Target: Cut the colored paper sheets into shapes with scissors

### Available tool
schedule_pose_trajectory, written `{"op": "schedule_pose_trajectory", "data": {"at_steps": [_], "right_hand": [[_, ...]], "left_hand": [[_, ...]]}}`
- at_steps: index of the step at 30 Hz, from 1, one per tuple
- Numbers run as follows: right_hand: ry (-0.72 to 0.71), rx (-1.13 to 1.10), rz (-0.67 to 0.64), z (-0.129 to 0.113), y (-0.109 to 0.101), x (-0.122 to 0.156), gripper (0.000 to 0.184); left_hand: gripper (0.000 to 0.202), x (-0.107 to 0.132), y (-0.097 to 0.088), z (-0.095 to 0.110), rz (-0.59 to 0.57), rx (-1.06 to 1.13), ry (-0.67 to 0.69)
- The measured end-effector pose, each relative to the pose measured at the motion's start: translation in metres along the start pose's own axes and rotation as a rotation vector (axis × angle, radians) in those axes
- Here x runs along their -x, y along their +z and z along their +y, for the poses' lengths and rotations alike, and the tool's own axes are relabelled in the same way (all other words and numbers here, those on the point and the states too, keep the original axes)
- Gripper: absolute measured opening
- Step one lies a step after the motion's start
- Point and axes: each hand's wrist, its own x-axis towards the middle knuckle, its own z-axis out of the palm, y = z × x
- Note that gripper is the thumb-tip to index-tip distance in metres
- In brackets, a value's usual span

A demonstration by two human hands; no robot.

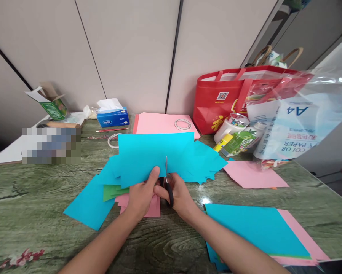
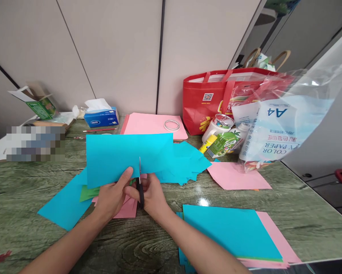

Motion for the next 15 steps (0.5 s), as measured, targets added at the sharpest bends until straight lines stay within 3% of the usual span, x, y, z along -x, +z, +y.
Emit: {"op": "schedule_pose_trajectory", "data": {"at_steps": [15], "right_hand": [[0.023, 0.012, 0.020, -0.0018, 0.0004, 0.0012, 0.048]], "left_hand": [[0.043, -0.0020, -0.0034, -0.0027, 0.045, -0.046, -0.044]]}}
